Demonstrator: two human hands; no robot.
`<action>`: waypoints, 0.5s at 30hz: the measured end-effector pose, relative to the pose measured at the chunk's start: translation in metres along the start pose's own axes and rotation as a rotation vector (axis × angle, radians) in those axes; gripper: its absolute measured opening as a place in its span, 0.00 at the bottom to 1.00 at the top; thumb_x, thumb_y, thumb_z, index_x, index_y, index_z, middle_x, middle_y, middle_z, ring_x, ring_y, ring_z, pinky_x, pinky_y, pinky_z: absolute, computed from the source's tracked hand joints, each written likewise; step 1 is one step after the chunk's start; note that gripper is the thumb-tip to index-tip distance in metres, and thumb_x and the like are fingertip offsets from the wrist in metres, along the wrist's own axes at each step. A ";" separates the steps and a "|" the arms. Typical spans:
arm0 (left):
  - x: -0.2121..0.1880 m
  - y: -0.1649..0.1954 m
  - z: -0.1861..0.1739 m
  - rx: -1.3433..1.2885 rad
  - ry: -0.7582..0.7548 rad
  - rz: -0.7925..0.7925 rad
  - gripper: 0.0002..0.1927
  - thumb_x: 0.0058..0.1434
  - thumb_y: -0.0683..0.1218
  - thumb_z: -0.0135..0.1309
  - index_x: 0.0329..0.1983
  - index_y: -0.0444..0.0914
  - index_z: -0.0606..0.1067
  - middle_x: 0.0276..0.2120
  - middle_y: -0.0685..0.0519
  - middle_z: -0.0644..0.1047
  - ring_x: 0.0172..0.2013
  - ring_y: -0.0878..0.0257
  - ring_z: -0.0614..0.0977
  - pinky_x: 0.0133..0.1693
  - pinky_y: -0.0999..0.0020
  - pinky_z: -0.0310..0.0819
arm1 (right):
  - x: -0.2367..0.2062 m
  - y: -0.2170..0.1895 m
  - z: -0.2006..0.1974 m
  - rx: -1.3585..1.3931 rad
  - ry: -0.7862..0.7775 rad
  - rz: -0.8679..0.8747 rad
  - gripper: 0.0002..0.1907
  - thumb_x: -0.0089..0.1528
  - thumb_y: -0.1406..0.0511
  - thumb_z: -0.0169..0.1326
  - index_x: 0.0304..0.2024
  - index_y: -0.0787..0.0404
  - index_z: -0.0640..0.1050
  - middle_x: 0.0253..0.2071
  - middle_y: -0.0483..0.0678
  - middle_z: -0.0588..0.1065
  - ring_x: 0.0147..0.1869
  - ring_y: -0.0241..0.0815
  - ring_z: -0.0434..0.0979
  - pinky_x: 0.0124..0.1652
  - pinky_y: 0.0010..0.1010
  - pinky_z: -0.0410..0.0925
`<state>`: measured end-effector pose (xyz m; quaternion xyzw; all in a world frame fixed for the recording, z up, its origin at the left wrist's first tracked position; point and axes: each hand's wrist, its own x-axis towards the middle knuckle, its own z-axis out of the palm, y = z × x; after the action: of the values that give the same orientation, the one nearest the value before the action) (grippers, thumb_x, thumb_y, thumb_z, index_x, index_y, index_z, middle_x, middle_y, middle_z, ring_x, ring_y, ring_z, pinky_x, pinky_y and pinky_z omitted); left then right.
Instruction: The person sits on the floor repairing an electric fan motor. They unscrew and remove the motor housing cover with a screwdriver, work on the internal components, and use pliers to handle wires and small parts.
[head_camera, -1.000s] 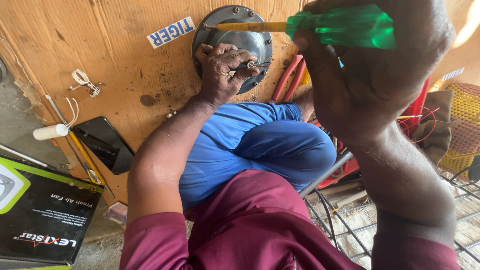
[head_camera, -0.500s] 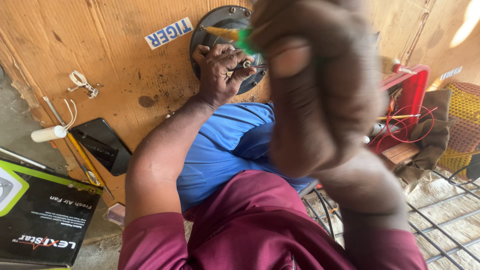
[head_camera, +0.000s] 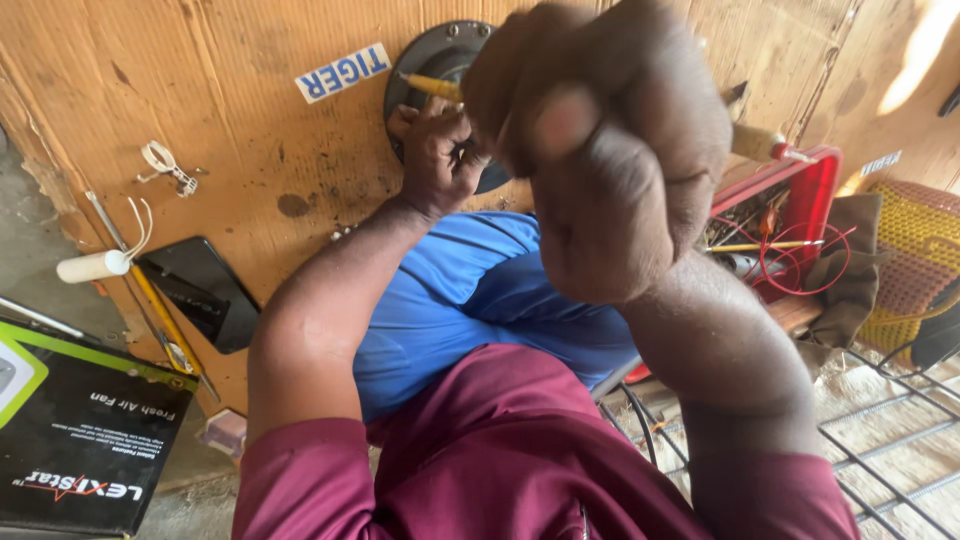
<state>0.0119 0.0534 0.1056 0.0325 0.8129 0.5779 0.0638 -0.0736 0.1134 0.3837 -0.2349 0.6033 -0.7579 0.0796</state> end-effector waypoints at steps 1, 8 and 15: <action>-0.002 0.001 0.000 -0.092 0.032 0.016 0.14 0.61 0.55 0.70 0.41 0.43 0.82 0.37 0.52 0.82 0.48 0.57 0.81 0.57 0.49 0.68 | -0.010 -0.004 -0.003 -0.056 0.029 0.066 0.11 0.78 0.65 0.42 0.44 0.68 0.67 0.37 0.52 0.69 0.33 0.43 0.68 0.38 0.32 0.66; -0.021 0.012 0.009 0.100 0.401 -0.082 0.53 0.47 0.63 0.76 0.68 0.34 0.62 0.66 0.40 0.66 0.67 0.43 0.67 0.65 0.44 0.56 | -0.029 -0.010 -0.010 -0.352 0.035 0.166 0.09 0.84 0.66 0.40 0.53 0.67 0.68 0.44 0.51 0.72 0.37 0.38 0.68 0.42 0.24 0.65; -0.002 -0.020 0.049 0.225 0.546 -0.384 0.58 0.60 0.68 0.67 0.77 0.35 0.49 0.72 0.38 0.58 0.70 0.39 0.61 0.69 0.41 0.56 | -0.020 -0.008 -0.008 -0.524 -0.228 0.111 0.09 0.84 0.66 0.40 0.53 0.67 0.68 0.44 0.51 0.72 0.38 0.38 0.68 0.42 0.23 0.65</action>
<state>0.0216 0.0922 0.0713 -0.2701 0.8497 0.4497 -0.0525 -0.0587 0.1308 0.3847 -0.2979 0.7775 -0.5396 0.1248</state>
